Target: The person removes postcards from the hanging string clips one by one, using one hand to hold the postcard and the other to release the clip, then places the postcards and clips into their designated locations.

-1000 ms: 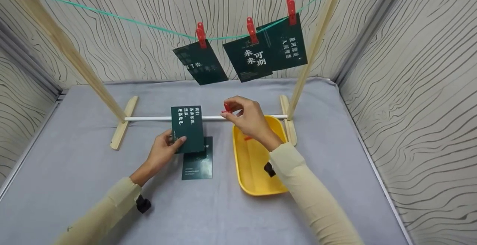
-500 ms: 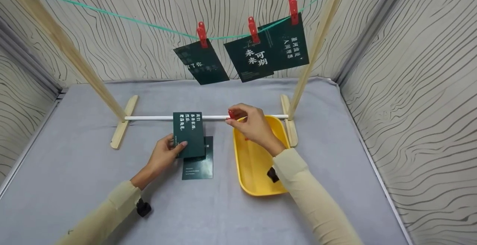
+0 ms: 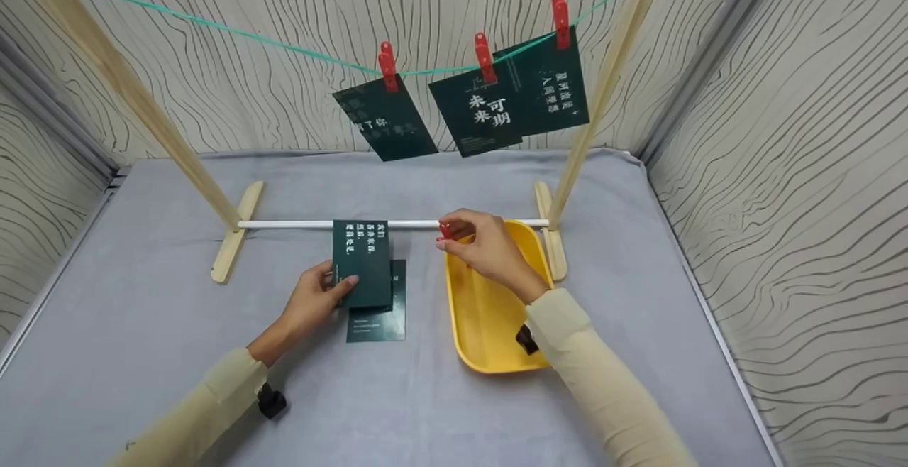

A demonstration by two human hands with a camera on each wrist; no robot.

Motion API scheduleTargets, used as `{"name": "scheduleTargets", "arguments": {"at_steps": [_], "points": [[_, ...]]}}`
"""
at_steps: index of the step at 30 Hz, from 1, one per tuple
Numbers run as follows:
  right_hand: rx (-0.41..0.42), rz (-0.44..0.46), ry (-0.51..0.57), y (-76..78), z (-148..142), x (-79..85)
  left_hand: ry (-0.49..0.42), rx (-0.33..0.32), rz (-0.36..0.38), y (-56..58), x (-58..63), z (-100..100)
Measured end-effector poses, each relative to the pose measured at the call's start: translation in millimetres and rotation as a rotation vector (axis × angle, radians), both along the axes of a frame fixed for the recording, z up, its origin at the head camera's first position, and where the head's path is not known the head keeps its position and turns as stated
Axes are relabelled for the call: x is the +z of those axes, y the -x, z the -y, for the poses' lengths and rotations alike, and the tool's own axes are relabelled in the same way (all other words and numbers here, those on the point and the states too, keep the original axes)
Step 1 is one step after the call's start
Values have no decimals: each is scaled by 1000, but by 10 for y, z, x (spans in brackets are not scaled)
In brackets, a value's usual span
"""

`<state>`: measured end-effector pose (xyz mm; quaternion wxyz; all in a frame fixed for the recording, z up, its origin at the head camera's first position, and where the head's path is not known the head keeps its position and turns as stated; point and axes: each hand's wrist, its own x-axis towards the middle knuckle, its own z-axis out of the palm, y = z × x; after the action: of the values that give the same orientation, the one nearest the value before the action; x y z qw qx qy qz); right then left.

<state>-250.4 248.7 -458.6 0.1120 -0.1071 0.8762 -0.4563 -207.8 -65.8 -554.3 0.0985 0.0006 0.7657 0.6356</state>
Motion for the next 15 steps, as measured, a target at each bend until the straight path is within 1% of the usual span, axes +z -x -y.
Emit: {"name": "scheduleTargets", "arguments": {"at_steps": [3, 9, 15], "points": [[9, -13, -49, -7, -33, -26, 0, -7, 9, -14, 7, -1], [46, -4, -59, -12, -89, -90, 21, -18, 14, -61, 7, 7], [73, -26, -80, -6, -120, -132, 16, -31, 18, -91, -13, 6]]}}
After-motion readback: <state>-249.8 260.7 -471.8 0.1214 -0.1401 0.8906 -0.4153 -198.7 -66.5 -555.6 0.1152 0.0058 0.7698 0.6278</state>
